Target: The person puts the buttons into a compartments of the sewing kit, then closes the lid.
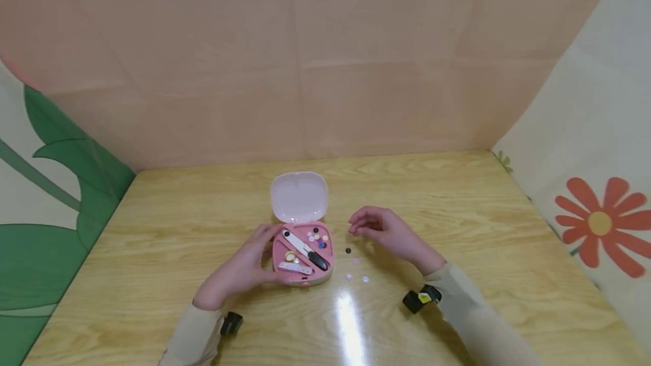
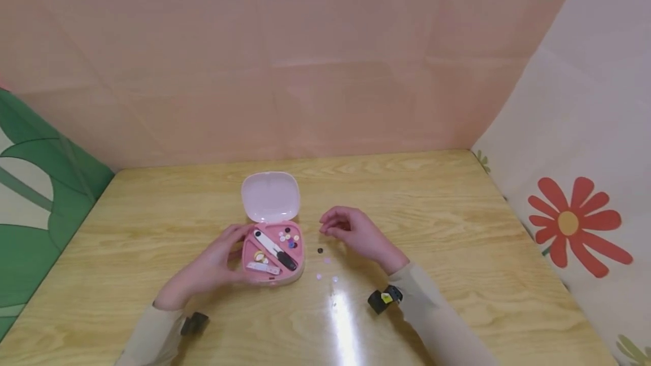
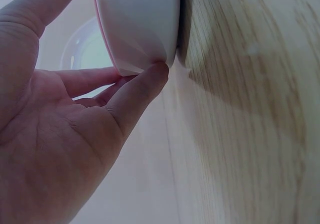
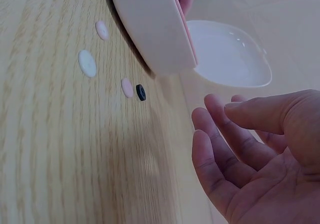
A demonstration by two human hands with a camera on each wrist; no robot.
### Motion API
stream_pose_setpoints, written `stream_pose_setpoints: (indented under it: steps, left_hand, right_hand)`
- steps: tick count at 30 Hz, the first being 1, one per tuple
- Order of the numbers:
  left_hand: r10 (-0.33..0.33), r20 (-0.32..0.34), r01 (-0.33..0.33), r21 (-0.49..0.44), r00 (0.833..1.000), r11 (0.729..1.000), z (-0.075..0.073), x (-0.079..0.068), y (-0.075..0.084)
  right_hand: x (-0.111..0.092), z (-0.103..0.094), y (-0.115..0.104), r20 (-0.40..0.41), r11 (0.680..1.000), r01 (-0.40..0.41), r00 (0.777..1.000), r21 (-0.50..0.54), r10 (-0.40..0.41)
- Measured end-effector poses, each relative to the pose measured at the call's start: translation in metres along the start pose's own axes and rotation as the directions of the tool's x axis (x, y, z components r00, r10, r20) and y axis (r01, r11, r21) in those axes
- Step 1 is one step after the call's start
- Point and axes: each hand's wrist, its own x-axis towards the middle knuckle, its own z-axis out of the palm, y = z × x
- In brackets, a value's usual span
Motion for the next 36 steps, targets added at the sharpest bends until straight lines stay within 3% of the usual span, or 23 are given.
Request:
stream_pose_setpoints:
  steps: [36]
  left_hand:
    - [-0.01,0.006,0.01,-0.008,1.0,1.0,-0.001,0.0,0.001]
  right_hand:
    - [-0.01,-0.003,0.01,0.007,0.999,-0.028,1.0,0.035,0.028]
